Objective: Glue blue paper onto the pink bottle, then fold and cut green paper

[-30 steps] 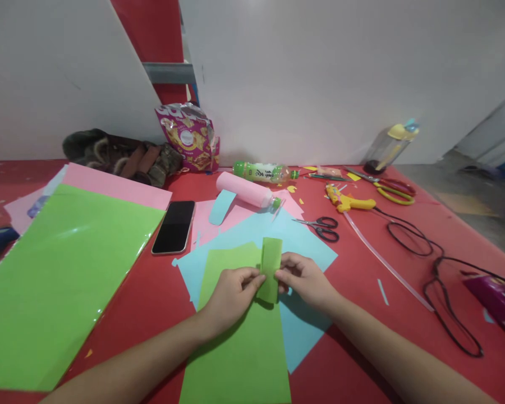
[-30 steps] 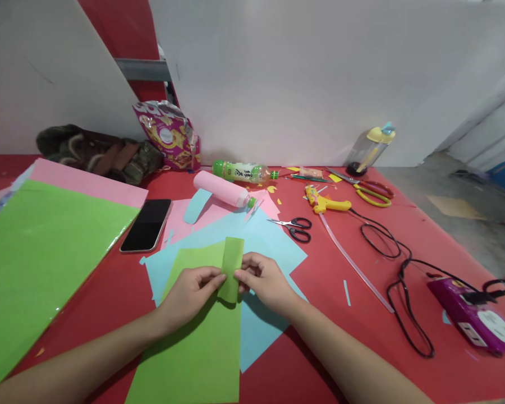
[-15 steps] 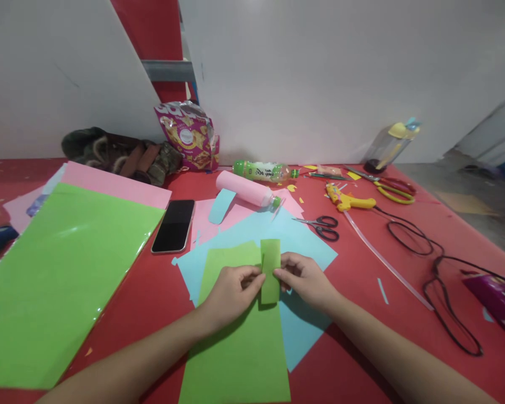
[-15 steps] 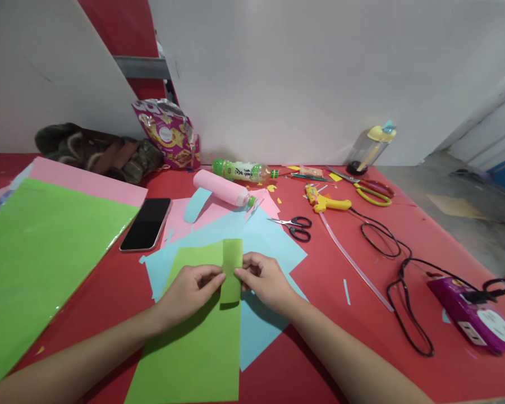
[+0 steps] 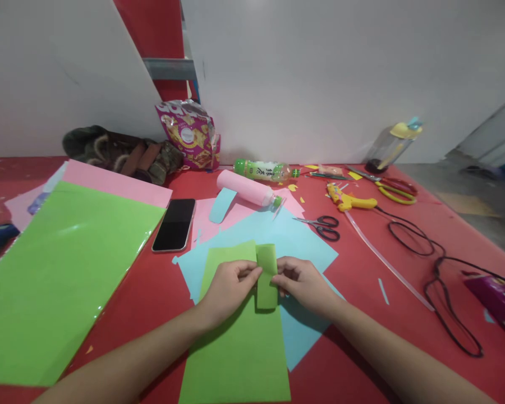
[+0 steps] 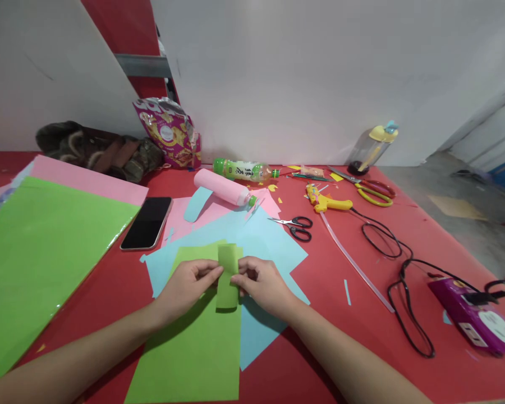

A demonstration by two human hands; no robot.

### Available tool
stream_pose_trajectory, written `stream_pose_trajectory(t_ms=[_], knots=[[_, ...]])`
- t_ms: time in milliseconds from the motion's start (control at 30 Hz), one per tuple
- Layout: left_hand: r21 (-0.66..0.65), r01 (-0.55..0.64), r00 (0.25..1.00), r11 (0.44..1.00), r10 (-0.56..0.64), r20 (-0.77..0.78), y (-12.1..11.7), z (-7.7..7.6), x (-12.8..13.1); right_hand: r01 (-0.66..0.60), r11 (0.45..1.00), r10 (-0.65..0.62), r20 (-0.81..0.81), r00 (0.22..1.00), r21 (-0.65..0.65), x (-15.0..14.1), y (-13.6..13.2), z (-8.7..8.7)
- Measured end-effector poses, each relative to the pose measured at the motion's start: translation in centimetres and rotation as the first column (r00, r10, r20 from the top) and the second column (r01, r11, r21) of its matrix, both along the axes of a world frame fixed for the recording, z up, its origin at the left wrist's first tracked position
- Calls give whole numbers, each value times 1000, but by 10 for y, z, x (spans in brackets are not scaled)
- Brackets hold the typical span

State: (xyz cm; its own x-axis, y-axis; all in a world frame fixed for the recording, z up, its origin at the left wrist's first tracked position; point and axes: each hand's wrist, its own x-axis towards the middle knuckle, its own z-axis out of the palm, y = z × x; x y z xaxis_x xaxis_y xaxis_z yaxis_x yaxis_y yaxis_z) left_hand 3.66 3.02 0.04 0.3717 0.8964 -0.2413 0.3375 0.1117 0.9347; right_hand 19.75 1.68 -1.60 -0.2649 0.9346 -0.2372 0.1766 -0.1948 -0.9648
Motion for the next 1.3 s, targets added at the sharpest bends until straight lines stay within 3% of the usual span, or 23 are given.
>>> stream_pose_trajectory(t_ms=[800,1000,1133,1300], knots=[[-81,-9,998,997,14,66,-1,2,1,47,999,-47,25,999,-14,-2,-1,-2],[-9,18,999,1000,-18,47,-1,2,0,98,995,-98,9,995,-9,1,-1,1],[64,35,998,997,-32,-47,-2,-1,-1,79,996,-80,-19,997,-44,2,0,0],[33,17,1000,999,-17,-3,-4,-1,1,89,995,-90,-17,996,-53,1,1,0]])
